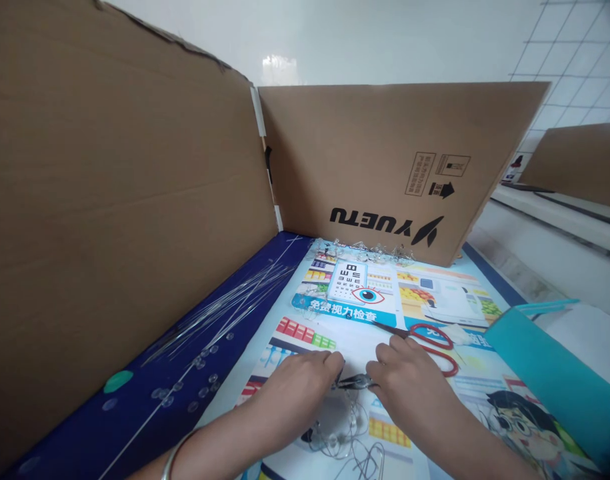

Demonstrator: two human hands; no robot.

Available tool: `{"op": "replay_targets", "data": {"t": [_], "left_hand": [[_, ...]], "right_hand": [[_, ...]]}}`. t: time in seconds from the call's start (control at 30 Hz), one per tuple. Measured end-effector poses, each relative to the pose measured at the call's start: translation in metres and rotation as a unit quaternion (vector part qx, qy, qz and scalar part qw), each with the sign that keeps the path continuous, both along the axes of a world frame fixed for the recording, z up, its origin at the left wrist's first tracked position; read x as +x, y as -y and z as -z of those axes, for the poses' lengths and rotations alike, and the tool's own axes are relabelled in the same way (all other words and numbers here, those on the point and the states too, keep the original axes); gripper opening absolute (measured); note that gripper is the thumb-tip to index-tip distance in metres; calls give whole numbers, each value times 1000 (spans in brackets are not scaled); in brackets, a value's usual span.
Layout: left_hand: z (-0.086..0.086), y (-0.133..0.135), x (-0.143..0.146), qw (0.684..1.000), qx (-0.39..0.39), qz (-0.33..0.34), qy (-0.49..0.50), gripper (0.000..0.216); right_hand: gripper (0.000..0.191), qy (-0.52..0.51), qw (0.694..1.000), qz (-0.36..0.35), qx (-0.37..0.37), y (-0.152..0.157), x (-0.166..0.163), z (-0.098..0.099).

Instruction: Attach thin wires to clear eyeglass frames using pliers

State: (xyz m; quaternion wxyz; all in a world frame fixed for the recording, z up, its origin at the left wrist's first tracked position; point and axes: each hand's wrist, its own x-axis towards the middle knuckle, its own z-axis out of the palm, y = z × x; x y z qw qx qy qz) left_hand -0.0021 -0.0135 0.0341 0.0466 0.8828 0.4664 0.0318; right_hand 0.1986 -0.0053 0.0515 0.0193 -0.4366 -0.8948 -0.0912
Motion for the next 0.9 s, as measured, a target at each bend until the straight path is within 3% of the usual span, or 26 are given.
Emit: {"op": "replay_targets", "data": {"t": [0.4,0.9], "left_hand": [[-3,-2,-1,999,6,37,15,28],[4,-14,-5,988,17,141,58,20]], "right_hand": [[12,13,998,-46,48,-4,5,-4],[13,49,991,-112,57,-5,4,-3]]}}
